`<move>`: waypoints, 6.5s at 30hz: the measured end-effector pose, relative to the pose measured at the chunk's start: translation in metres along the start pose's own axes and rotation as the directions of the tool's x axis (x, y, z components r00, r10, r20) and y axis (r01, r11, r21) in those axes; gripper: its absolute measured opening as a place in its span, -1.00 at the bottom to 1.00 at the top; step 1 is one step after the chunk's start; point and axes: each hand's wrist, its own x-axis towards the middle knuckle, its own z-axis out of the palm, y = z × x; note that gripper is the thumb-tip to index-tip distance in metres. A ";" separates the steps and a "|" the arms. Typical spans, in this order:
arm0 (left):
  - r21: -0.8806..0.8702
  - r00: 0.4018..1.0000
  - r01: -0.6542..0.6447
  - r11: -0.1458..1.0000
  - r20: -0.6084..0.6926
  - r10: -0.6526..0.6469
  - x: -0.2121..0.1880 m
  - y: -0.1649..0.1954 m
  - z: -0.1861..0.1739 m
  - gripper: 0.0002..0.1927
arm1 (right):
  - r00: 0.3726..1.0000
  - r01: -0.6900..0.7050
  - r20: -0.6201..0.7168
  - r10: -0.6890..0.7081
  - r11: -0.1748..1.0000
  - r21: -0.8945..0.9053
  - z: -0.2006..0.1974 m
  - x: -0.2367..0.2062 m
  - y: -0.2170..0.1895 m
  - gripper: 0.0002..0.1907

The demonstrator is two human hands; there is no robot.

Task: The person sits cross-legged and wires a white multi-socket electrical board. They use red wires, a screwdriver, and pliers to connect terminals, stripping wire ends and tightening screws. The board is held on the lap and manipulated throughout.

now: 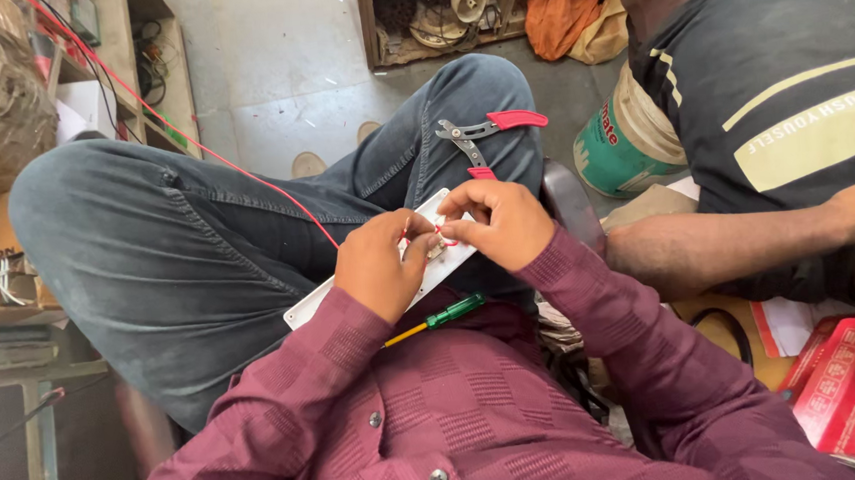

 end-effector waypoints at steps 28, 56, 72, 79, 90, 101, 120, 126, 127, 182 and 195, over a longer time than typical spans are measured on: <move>0.290 0.969 -0.243 0.926 0.028 0.246 0.006 -0.007 0.019 -0.91 | 0.805 0.576 0.168 -0.569 0.680 -0.454 -0.010 0.008 0.003 -0.87; 0.242 0.986 -0.163 0.956 -0.006 0.169 0.006 -0.007 0.021 -0.86 | 0.803 0.562 0.158 -0.574 0.642 -0.521 -0.004 0.003 0.012 -0.82; 0.214 0.983 -0.157 0.964 -0.060 0.174 0.009 -0.005 0.024 -0.88 | 0.833 0.472 0.052 -0.551 0.658 -0.587 0.002 -0.006 -0.004 -0.85; 0.226 0.988 -0.145 0.963 -0.028 0.155 0.009 -0.004 0.024 -0.90 | 0.838 0.486 0.075 -0.541 0.676 -0.554 0.003 -0.008 -0.002 -0.82; 0.228 0.988 -0.143 0.963 -0.026 0.153 0.014 -0.007 0.032 -0.89 | 0.883 0.416 -0.014 -0.469 0.797 -0.438 0.006 -0.008 0.011 -0.87; 0.130 0.992 -0.097 0.987 0.098 0.084 0.030 -0.010 0.021 -0.86 | 0.815 0.536 0.406 -0.413 0.803 -0.261 0.004 -0.070 0.006 -0.70; 0.073 0.981 -0.122 0.990 0.160 0.109 0.036 -0.015 0.029 -0.81 | 0.841 0.430 -0.105 -0.531 0.774 -0.465 -0.097 -0.048 -0.059 -0.83; 0.049 0.985 -0.098 0.994 0.148 0.090 0.036 -0.012 0.029 -0.80 | 0.788 0.557 0.012 -0.615 0.705 -0.439 -0.090 -0.034 -0.070 -0.83; 0.052 0.985 -0.104 0.993 0.143 0.096 0.036 -0.012 0.029 -0.80 | 0.787 0.564 0.024 -0.617 0.703 -0.434 -0.091 -0.032 -0.072 -0.82; 0.091 0.986 -0.146 0.985 0.091 0.138 0.035 -0.021 0.040 -0.80 | 0.647 0.741 0.604 -0.465 0.196 -0.643 -0.079 -0.004 -0.108 -0.88; 0.095 0.990 -0.094 0.991 0.110 0.084 0.036 -0.024 0.043 -0.81 | 0.710 0.704 0.597 -0.373 0.346 -0.621 -0.079 -0.003 -0.105 -0.72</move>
